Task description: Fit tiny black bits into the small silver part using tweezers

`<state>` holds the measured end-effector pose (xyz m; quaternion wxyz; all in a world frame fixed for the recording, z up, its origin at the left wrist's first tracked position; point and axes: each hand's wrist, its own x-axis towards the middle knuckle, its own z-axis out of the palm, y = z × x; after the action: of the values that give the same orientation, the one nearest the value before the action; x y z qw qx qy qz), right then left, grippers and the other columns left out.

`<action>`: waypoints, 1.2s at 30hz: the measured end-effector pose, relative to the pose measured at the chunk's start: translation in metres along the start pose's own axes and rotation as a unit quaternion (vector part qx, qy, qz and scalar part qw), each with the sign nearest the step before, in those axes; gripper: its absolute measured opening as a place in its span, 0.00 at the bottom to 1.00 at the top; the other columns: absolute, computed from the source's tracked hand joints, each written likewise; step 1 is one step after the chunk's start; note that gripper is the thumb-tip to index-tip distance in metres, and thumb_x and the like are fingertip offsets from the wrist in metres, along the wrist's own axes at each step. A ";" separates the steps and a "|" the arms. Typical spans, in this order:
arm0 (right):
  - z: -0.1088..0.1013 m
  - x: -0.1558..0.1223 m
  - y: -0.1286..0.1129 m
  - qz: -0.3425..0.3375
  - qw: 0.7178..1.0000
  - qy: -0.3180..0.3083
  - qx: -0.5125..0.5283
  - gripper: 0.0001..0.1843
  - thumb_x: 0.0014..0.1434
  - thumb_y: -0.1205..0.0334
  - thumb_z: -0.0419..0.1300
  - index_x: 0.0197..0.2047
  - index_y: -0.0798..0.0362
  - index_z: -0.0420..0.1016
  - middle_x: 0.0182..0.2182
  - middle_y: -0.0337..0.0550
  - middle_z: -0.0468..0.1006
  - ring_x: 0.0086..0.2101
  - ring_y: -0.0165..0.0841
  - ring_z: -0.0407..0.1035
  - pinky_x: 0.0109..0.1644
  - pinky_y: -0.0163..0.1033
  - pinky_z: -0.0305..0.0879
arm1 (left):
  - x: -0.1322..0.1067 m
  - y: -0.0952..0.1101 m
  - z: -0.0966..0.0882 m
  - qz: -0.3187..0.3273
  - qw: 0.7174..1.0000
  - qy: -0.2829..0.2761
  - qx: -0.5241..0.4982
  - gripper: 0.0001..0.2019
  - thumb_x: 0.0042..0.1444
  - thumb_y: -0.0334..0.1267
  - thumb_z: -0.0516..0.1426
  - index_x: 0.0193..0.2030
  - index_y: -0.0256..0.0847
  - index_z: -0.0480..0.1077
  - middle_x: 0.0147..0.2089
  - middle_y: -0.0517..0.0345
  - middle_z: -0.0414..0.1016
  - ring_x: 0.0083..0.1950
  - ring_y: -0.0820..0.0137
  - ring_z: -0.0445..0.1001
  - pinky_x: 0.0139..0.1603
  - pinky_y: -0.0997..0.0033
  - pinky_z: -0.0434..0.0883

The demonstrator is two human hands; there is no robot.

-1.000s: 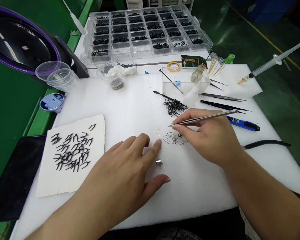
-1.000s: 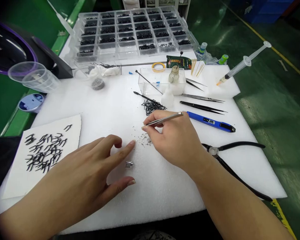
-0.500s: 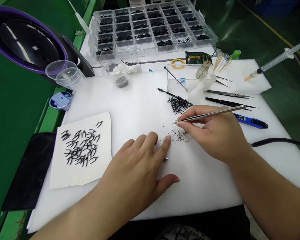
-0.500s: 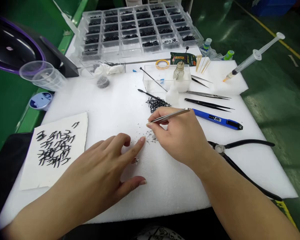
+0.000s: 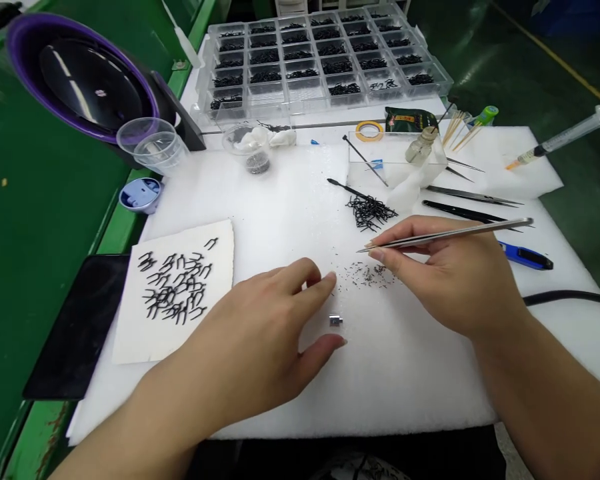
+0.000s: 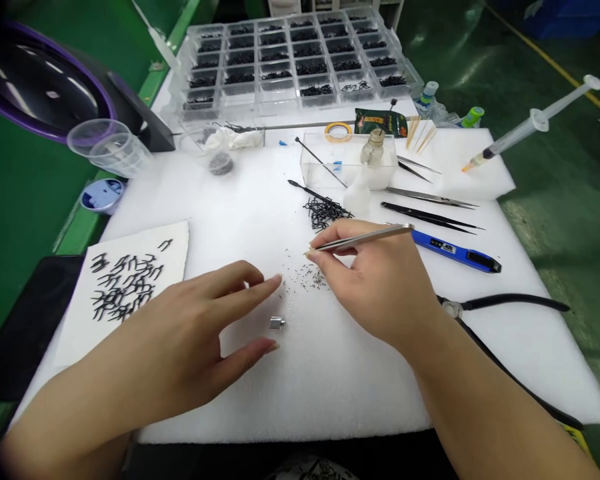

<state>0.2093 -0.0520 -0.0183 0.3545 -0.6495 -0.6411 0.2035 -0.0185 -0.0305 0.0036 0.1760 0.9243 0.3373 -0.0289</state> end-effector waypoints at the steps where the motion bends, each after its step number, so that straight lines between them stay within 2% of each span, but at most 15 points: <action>1: 0.000 0.000 0.000 -0.006 1.000 0.001 -0.007 0.02 0.58 0.63 0.66 0.35 0.45 0.80 0.31 0.31 0.83 0.33 0.32 0.77 0.34 0.37 0.71 | 0.000 0.000 0.000 -0.004 1.000 -0.001 -0.014 0.19 0.64 0.45 0.54 0.59 0.43 0.70 0.48 0.52 0.71 0.39 0.64 0.73 0.35 0.61 0.73; 8: 0.002 -0.002 0.000 -0.033 0.999 -0.018 -0.023 0.02 0.59 0.62 0.66 0.36 0.46 0.80 0.30 0.30 0.83 0.26 0.29 0.74 0.29 0.37 0.66 | 0.007 0.000 0.006 -0.010 1.000 0.005 -0.018 0.15 0.63 0.42 0.55 0.53 0.41 0.73 0.44 0.54 0.72 0.36 0.65 0.72 0.33 0.61 0.71; 14: 0.003 0.000 0.000 -0.031 0.999 -0.020 -0.019 0.02 0.58 0.63 0.65 0.35 0.46 0.80 0.31 0.32 0.84 0.29 0.31 0.77 0.31 0.37 0.68 | 0.012 0.009 0.013 0.015 0.999 0.005 0.039 0.23 0.60 0.46 0.59 0.58 0.35 0.71 0.44 0.51 0.72 0.40 0.60 0.72 0.41 0.54 0.74; 17: 0.003 -0.001 0.001 -0.031 0.999 -0.021 -0.016 0.02 0.58 0.63 0.65 0.35 0.46 0.80 0.31 0.33 0.84 0.29 0.32 0.77 0.31 0.37 0.69 | 0.010 0.008 0.012 0.029 0.999 0.001 0.038 0.26 0.60 0.47 0.59 0.62 0.37 0.68 0.46 0.52 0.72 0.41 0.60 0.72 0.42 0.55 0.75; 20: 0.004 -0.001 0.002 -0.021 0.999 -0.022 -0.011 0.03 0.58 0.63 0.65 0.35 0.46 0.80 0.30 0.32 0.84 0.29 0.31 0.77 0.31 0.37 0.69 | 0.008 0.005 0.011 0.030 0.999 0.002 0.032 0.22 0.60 0.44 0.58 0.59 0.38 0.71 0.44 0.52 0.72 0.39 0.62 0.72 0.39 0.59 0.74; 23: 0.004 0.000 0.002 -0.016 1.000 -0.025 0.000 0.03 0.57 0.64 0.65 0.35 0.47 0.80 0.30 0.31 0.84 0.32 0.31 0.78 0.35 0.36 0.71 | 0.007 0.005 0.013 0.027 0.998 0.022 0.049 0.19 0.60 0.42 0.58 0.55 0.35 0.73 0.43 0.51 0.72 0.37 0.62 0.72 0.37 0.59 0.74; 26: 0.004 0.001 0.001 -0.018 0.999 -0.026 -0.002 0.03 0.57 0.65 0.66 0.35 0.48 0.80 0.30 0.31 0.84 0.33 0.30 0.78 0.37 0.36 0.71 | 0.008 0.005 0.015 0.032 0.997 0.036 0.065 0.22 0.60 0.43 0.58 0.57 0.32 0.72 0.44 0.50 0.73 0.39 0.61 0.73 0.37 0.58 0.75; 31: 0.004 0.000 0.001 -0.026 0.999 -0.025 -0.001 0.03 0.58 0.64 0.65 0.36 0.47 0.80 0.31 0.31 0.84 0.33 0.30 0.78 0.36 0.35 0.71 | 0.011 0.006 0.012 0.045 0.997 0.004 0.064 0.24 0.61 0.43 0.58 0.62 0.35 0.69 0.45 0.52 0.73 0.40 0.60 0.74 0.37 0.57 0.75; 36: 0.003 0.000 0.001 -0.021 0.999 -0.028 0.000 0.03 0.57 0.65 0.65 0.35 0.48 0.80 0.30 0.31 0.84 0.32 0.31 0.78 0.36 0.36 0.71 | 0.007 0.004 0.011 0.039 0.997 0.014 0.062 0.19 0.62 0.40 0.57 0.57 0.35 0.73 0.44 0.51 0.73 0.38 0.62 0.73 0.36 0.59 0.74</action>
<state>0.2076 -0.0509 -0.0213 0.3408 -0.6298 -0.6643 0.2142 -0.0097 -0.0332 -0.0062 0.1148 0.9462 0.3011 -0.0300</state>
